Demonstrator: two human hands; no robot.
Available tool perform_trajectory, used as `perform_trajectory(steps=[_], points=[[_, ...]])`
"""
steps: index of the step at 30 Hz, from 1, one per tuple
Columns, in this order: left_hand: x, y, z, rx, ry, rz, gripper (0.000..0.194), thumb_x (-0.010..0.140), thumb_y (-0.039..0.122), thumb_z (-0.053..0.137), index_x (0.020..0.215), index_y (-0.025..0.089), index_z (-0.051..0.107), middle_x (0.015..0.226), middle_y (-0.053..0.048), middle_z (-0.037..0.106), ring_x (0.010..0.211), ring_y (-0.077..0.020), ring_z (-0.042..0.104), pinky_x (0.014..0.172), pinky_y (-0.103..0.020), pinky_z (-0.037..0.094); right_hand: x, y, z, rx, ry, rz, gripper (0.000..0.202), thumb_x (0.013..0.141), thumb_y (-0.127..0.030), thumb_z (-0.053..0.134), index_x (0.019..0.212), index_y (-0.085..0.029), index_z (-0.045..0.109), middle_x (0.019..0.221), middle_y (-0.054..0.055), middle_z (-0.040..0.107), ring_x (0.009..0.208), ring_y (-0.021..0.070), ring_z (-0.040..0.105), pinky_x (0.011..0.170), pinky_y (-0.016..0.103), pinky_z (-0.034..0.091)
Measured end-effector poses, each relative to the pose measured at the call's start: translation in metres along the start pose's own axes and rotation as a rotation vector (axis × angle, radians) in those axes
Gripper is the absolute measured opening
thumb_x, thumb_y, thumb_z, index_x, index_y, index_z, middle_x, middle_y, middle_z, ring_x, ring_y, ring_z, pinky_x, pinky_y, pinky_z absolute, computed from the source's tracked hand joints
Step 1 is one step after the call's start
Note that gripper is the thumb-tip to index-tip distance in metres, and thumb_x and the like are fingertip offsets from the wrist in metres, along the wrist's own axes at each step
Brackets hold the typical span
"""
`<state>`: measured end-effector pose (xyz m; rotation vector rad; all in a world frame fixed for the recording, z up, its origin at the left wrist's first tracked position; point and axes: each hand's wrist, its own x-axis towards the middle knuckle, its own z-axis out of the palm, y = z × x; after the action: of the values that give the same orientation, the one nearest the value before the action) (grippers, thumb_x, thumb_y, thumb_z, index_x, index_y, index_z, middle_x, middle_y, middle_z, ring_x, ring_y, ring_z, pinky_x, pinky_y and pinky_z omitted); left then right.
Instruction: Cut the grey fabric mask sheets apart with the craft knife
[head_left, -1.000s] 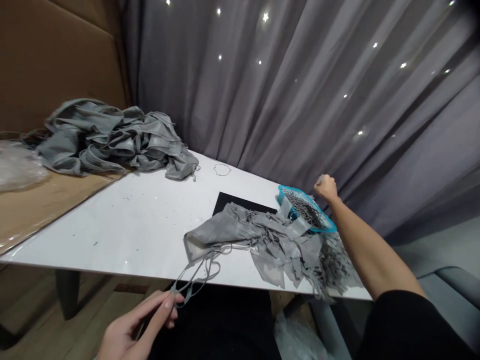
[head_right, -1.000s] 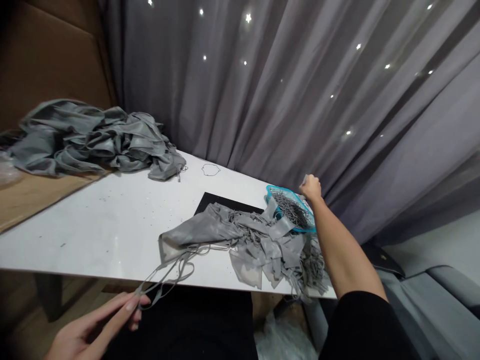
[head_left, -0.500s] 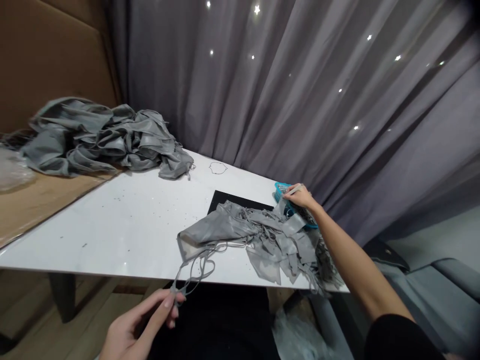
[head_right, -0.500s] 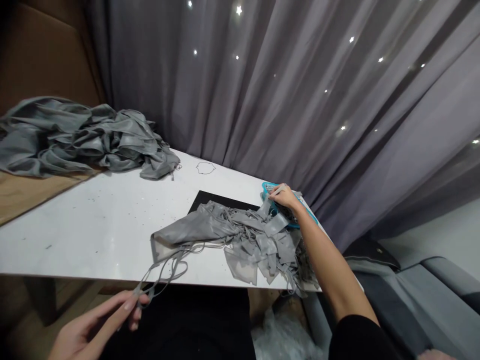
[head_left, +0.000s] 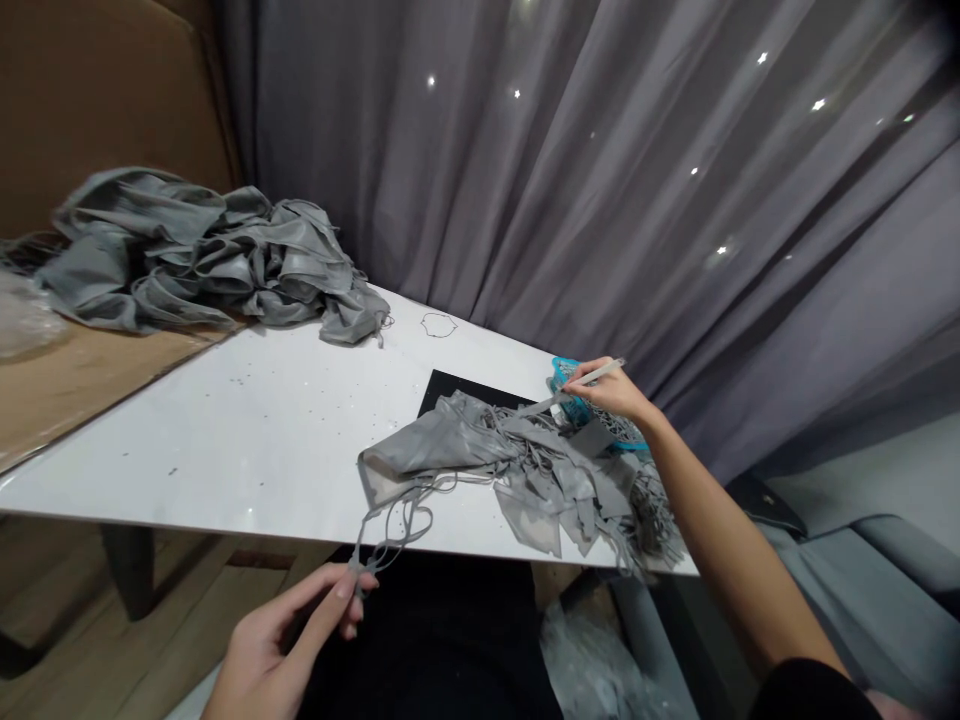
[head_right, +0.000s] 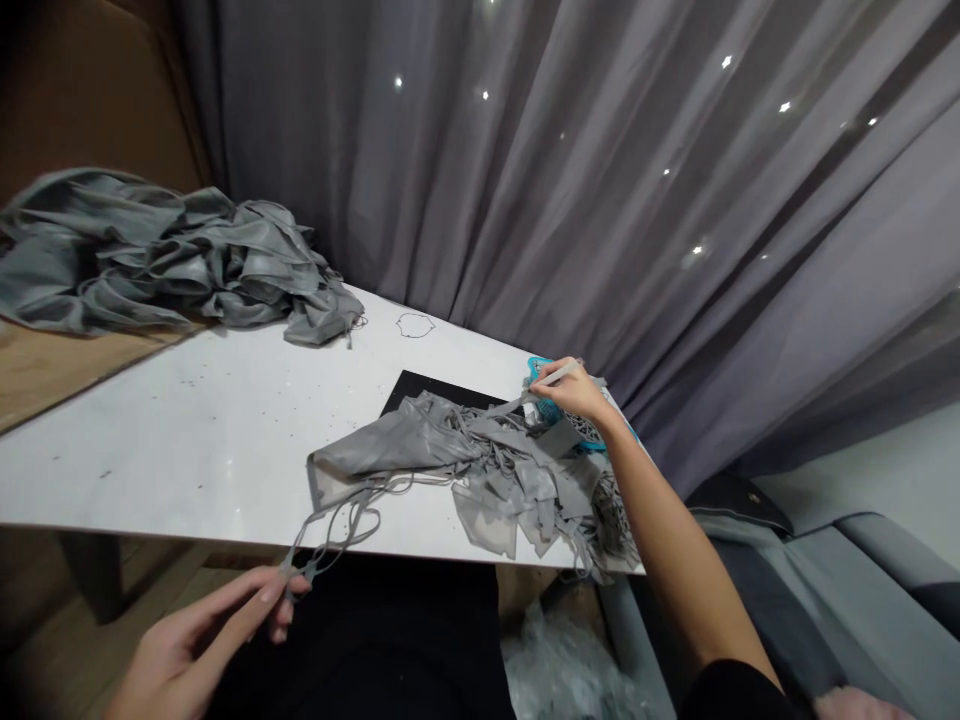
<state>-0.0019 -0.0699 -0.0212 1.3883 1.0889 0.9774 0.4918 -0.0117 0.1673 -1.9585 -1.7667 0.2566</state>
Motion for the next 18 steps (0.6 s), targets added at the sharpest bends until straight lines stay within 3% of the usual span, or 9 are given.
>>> perform_trajectory(steps=[5,8,13,15,18], points=[[0.001,-0.006,-0.001,-0.010,-0.002,0.001,0.072,0.076,0.095,0.073,0.081,0.025,0.091,0.068,-0.006,0.079,0.060,-0.0224,0.075,0.061,-0.024,0.063,-0.019,-0.009,-0.006,0.115,-0.018,0.027,0.035,0.082,-0.054,0.088,0.080,-0.019,0.084,0.088,0.011,0.086,0.082,0.0267,0.077,0.073,0.035,0.059],[0.000,-0.018,-0.001,-0.026,0.010,-0.001,0.067,0.079,0.090,0.074,0.086,0.025,0.091,0.071,-0.005,0.079,0.063,-0.0228,0.075,0.065,-0.026,0.065,-0.032,-0.018,-0.011,0.199,-0.100,0.025,0.037,0.082,-0.057,0.090,0.084,-0.020,0.085,0.100,0.012,0.088,0.088,0.0285,0.082,0.081,0.038,0.065],[-0.001,-0.035,0.000,-0.051,0.003,-0.005,0.056,0.087,0.080,0.075,0.093,0.026,0.089,0.076,-0.003,0.080,0.069,-0.0223,0.074,0.071,-0.026,0.064,-0.054,-0.021,-0.031,0.299,-0.172,0.106,0.040,0.083,-0.057,0.093,0.085,-0.018,0.084,0.077,0.009,0.084,0.053,0.0194,0.073,0.063,0.034,0.063],[-0.002,-0.036,0.001,-0.053,-0.003,-0.015,0.055,0.089,0.079,0.076,0.094,0.026,0.089,0.076,-0.003,0.079,0.070,-0.0220,0.073,0.072,-0.026,0.064,-0.063,-0.016,-0.037,0.248,-0.212,0.153,0.042,0.081,-0.058,0.093,0.084,-0.017,0.082,0.091,0.012,0.088,0.048,0.0163,0.070,0.054,0.030,0.059],[-0.004,-0.035,0.003,-0.060,0.002,-0.015,0.056,0.088,0.079,0.076,0.092,0.025,0.089,0.075,-0.003,0.078,0.069,-0.0222,0.072,0.072,-0.026,0.064,-0.078,-0.004,-0.038,0.148,-0.321,0.193,0.046,0.077,-0.061,0.092,0.078,-0.017,0.077,0.129,0.019,0.084,0.054,0.0166,0.073,0.045,0.028,0.054]])
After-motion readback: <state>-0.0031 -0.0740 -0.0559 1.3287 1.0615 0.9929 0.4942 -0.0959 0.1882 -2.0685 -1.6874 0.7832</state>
